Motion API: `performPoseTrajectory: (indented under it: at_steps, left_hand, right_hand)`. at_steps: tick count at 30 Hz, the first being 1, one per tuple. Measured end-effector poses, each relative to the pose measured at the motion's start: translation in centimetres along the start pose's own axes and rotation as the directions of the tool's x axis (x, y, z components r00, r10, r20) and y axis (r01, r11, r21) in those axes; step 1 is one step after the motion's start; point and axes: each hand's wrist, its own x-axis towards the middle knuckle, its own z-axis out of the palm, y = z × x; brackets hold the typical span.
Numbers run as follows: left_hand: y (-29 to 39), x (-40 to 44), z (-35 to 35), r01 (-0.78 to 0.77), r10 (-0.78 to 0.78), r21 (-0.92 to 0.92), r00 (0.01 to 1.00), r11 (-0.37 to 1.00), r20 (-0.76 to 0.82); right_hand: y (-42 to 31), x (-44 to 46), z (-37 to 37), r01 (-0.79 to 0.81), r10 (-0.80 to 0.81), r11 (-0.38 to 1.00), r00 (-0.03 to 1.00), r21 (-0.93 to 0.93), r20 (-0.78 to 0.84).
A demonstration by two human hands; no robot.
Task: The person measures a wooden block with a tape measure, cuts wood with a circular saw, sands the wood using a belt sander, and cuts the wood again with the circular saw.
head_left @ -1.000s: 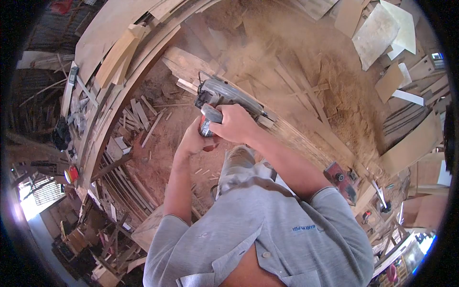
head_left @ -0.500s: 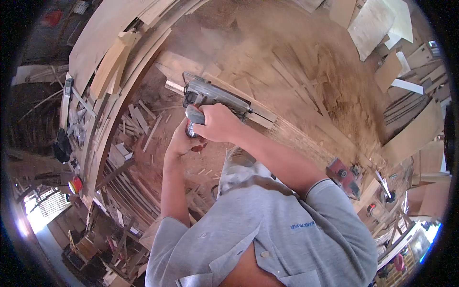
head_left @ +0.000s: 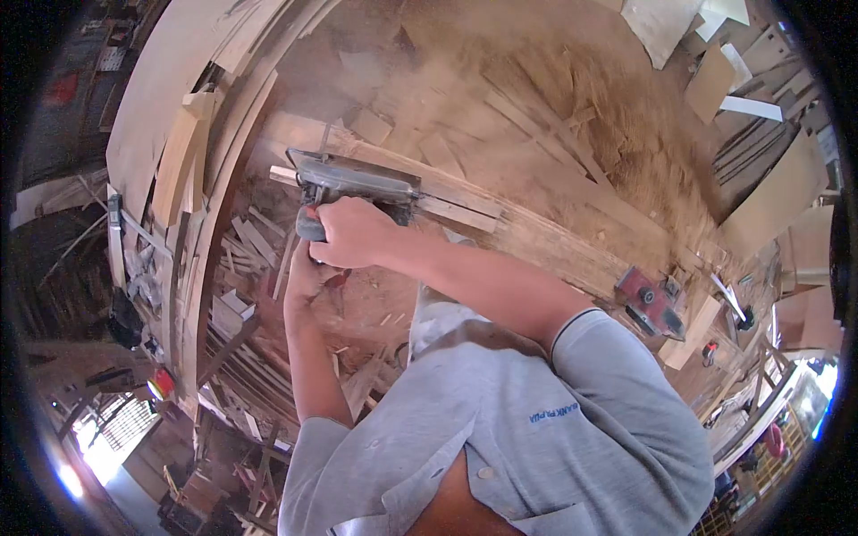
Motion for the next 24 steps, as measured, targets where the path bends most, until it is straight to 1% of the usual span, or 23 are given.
performPoseTrajectory:
  at_steps: [3, 4, 7, 10, 11, 14, 16, 17, 19, 20, 21, 23, 24]
  left_hand:
    - [-0.7, 0.7, -2.4, 0.076, -0.077, -0.071, 0.997, 0.995, -0.002]
    - [-0.4, 0.7, -2.0, 0.100, -0.101, -0.091, 0.995, 0.991, -0.008]
    - [-2.4, 1.6, -4.1, 0.015, -0.015, -0.023, 1.000, 1.000, 0.004]
    - [-2.1, 1.7, -5.3, 0.032, -0.033, 0.033, 0.999, 0.999, 0.009]
    - [-2.3, 1.7, -4.8, 0.025, -0.025, 0.027, 1.000, 0.999, -0.004]
    - [-3.3, 2.4, -7.0, 0.020, -0.020, 0.008, 0.999, 1.000, -0.037]
    - [-3.4, 2.6, -7.9, 0.024, -0.024, 0.008, 0.997, 1.000, -0.070]
    - [-2.7, 2.5, -8.0, 0.022, -0.022, 0.004, 0.995, 1.000, -0.092]
    - [-0.8, 1.7, -8.3, 0.018, -0.018, 0.000, 0.990, 1.000, -0.140]
    - [2.2, 1.1, -7.7, 0.084, -0.120, -0.172, 0.970, 0.982, -0.213]
    - [6.6, 0.3, -5.3, 0.128, -0.228, -0.343, 0.936, 0.930, -0.267]
    - [9.0, -0.7, -2.6, 0.045, -0.200, -0.395, 0.911, 0.918, -0.360]
    - [8.6, -1.4, -2.0, -0.068, -0.049, -0.270, 0.914, 0.961, -0.402]
  right_hand:
    - [-0.6, 2.1, 1.1, 0.012, -0.012, 1.000, 1.000, -0.004, -0.006]
    - [-0.2, 1.8, 0.9, 0.023, -0.023, 1.000, 1.000, -0.005, -0.016]
    - [-0.6, 3.2, 1.5, 0.036, -0.037, 0.999, 0.999, -0.020, -0.025]
    - [-0.9, 4.2, 2.1, 0.016, -0.016, 1.000, 0.999, -0.002, -0.032]
    - [-0.5, 3.7, 1.8, 0.009, -0.009, 1.000, 0.999, 0.010, -0.040]
    - [-1.1, 5.9, 2.5, 0.015, -0.015, 1.000, 1.000, -0.020, 0.002]
    - [-1.5, 7.1, 2.8, 0.048, -0.047, 0.999, 0.999, -0.013, 0.018]
    - [-1.6, 7.5, 2.9, 0.065, -0.065, 0.998, 0.998, -0.008, 0.027]
    - [-1.3, 7.3, 2.7, 0.117, -0.117, 0.993, 0.993, 0.032, -0.011]
    - [-1.3, 7.5, 2.8, 0.143, -0.141, 0.989, 0.989, 0.050, -0.031]
    - [-0.7, 7.0, 2.7, 0.184, -0.181, 0.981, 0.982, 0.068, -0.050]
    - [0.5, 5.4, 2.3, 0.261, -0.253, 0.960, 0.963, 0.100, -0.087]
    - [0.5, 4.4, 1.5, 0.273, -0.255, 0.949, 0.959, 0.161, -0.123]
